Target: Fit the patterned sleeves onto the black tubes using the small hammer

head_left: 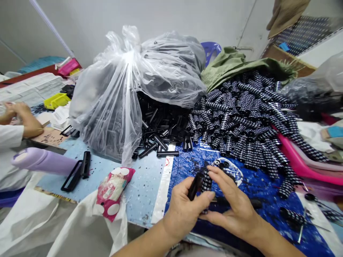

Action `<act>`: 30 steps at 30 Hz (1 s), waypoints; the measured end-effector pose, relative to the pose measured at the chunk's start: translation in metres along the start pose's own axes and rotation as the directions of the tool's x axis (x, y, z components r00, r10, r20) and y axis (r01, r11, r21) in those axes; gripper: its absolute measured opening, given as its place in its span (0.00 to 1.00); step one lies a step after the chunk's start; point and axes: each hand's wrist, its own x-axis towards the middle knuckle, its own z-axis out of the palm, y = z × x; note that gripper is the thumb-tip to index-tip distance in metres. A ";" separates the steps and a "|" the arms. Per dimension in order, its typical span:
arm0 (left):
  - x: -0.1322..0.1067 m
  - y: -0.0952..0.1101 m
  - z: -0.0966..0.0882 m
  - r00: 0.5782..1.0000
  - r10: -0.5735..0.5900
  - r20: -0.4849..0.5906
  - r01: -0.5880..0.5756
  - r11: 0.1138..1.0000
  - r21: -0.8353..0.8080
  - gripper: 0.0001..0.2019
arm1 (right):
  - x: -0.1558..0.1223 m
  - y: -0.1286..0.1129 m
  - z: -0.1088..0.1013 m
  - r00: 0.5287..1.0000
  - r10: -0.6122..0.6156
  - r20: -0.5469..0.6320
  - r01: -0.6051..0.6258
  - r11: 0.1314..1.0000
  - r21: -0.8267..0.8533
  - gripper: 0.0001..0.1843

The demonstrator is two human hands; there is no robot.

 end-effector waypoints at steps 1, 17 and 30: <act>0.000 -0.001 0.001 1.000 0.006 -0.024 -0.006 1.000 0.005 0.18 | 0.001 -0.002 -0.001 1.000 -0.009 -0.019 0.009 1.000 -0.018 0.51; 0.006 0.007 -0.004 0.969 -0.213 0.126 0.243 0.915 -0.323 0.22 | 0.006 -0.019 0.005 0.995 -0.097 0.008 0.093 0.919 -0.382 0.50; 0.017 -0.007 -0.096 0.996 0.086 0.020 -0.071 0.649 0.758 0.09 | -0.035 -0.002 0.003 0.991 0.115 0.068 -0.092 0.958 -0.273 0.10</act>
